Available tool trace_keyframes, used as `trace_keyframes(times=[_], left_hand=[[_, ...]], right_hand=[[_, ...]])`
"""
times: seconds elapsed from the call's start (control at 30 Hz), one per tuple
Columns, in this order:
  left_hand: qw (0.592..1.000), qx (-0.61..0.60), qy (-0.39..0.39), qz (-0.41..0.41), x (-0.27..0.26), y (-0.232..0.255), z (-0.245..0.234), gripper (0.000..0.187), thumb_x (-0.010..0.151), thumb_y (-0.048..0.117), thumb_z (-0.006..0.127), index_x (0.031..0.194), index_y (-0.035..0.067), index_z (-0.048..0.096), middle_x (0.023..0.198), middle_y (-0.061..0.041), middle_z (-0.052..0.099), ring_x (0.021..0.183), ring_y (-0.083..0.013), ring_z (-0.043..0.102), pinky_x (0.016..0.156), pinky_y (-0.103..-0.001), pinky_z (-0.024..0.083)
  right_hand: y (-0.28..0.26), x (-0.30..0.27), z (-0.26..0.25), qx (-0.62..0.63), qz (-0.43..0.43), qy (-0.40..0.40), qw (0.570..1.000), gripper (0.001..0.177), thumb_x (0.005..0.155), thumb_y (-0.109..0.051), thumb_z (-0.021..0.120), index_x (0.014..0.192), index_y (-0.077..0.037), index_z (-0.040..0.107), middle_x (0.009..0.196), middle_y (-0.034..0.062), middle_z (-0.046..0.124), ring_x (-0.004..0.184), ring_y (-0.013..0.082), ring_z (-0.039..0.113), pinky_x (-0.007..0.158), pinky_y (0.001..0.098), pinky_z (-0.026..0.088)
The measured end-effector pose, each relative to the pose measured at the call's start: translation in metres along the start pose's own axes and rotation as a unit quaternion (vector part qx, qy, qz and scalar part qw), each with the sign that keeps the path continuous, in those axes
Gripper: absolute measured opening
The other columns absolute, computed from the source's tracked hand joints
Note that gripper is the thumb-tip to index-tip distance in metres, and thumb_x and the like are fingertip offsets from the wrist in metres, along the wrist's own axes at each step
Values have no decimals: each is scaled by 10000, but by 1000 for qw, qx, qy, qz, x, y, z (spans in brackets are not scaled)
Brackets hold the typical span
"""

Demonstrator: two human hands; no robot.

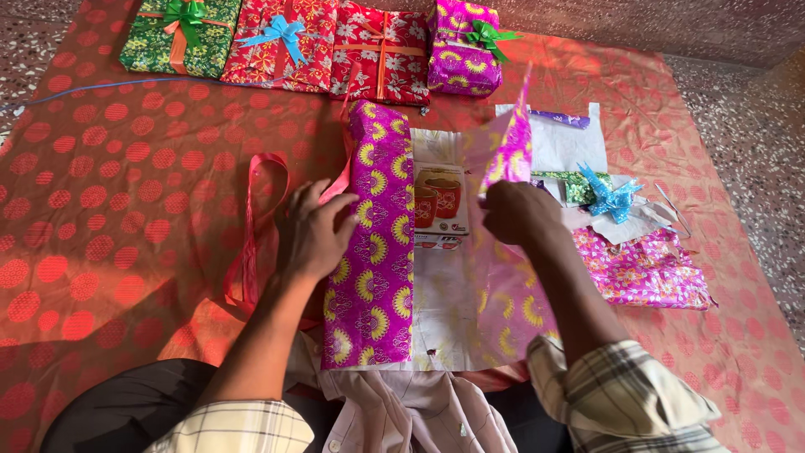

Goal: The person wraps a small rectangular box with purple and yellow patterned paper, folds the edges, and secures the package with a red ribbon. The person then places the wrapped gift with other finished gifts on the floor.

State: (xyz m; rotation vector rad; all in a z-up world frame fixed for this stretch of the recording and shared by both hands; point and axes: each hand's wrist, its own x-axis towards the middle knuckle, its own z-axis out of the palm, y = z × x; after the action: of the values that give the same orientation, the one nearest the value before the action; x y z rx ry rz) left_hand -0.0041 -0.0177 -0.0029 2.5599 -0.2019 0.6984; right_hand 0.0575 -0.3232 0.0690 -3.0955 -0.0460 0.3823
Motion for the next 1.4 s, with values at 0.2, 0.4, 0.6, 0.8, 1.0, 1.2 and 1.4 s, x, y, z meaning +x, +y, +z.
trace_keyframes(times=[0.2, 0.4, 0.6, 0.8, 1.0, 1.2, 1.4], left_hand=[[996, -60, 30, 52, 7, 15, 20, 315, 900, 213, 646, 1199, 209, 745, 1217, -86, 695, 1181, -293, 642, 992, -479, 506], [791, -552, -136, -224, 10, 7, 68, 348, 1019, 320, 540, 1282, 124, 656, 979, -80, 735, 815, -197, 730, 750, -368, 578], [897, -425, -82, -88, 7, -27, 127, 239, 1045, 331, 585, 1139, 130, 674, 1027, -20, 711, 946, -123, 699, 815, -331, 574], [528, -778, -121, -318, -7, -36, 114, 230, 999, 254, 637, 1124, 62, 652, 1026, -25, 682, 919, -138, 662, 775, -339, 559], [603, -702, -116, -361, 15, -17, 69, 406, 889, 120, 676, 1276, 32, 590, 1045, -91, 733, 918, -161, 705, 816, -288, 585], [785, -532, -37, -317, 18, -2, 47, 379, 897, 117, 664, 1265, 34, 624, 944, -89, 711, 776, -163, 681, 697, -308, 572], [873, -356, -37, -331, 28, 3, 38, 384, 848, 62, 677, 1230, 44, 650, 841, -68, 739, 730, -140, 711, 694, -285, 558]], right_hand=[[-74, 0, -18, -105, -51, -1, 993, 173, 872, -194, 714, 1009, -98, 759, 982, 150, 762, 920, 337, 762, 728, 480, 608], [-128, -4, -7, -111, -101, 62, 987, 133, 903, -200, 709, 972, -107, 773, 945, 156, 773, 868, 320, 772, 675, 449, 608], [-180, -19, -3, -98, -94, 29, 990, 185, 860, -207, 733, 1017, -116, 764, 1017, 120, 767, 940, 302, 761, 712, 427, 613], [-208, -33, 5, -74, -111, 21, 991, 169, 917, -181, 664, 1038, -104, 755, 1031, 113, 766, 956, 305, 754, 721, 440, 609], [-200, -50, 4, -20, -140, 3, 990, 193, 904, -146, 627, 1049, -81, 736, 1019, 133, 755, 923, 329, 755, 716, 473, 604], [-183, -59, -16, 11, -163, -6, 987, 205, 922, -167, 610, 1080, -87, 714, 977, 166, 754, 900, 361, 744, 744, 506, 580], [-111, -24, -5, 103, -176, 88, 975, 299, 889, -326, 737, 1063, -83, 731, 1010, 177, 760, 972, 380, 717, 828, 508, 556]])
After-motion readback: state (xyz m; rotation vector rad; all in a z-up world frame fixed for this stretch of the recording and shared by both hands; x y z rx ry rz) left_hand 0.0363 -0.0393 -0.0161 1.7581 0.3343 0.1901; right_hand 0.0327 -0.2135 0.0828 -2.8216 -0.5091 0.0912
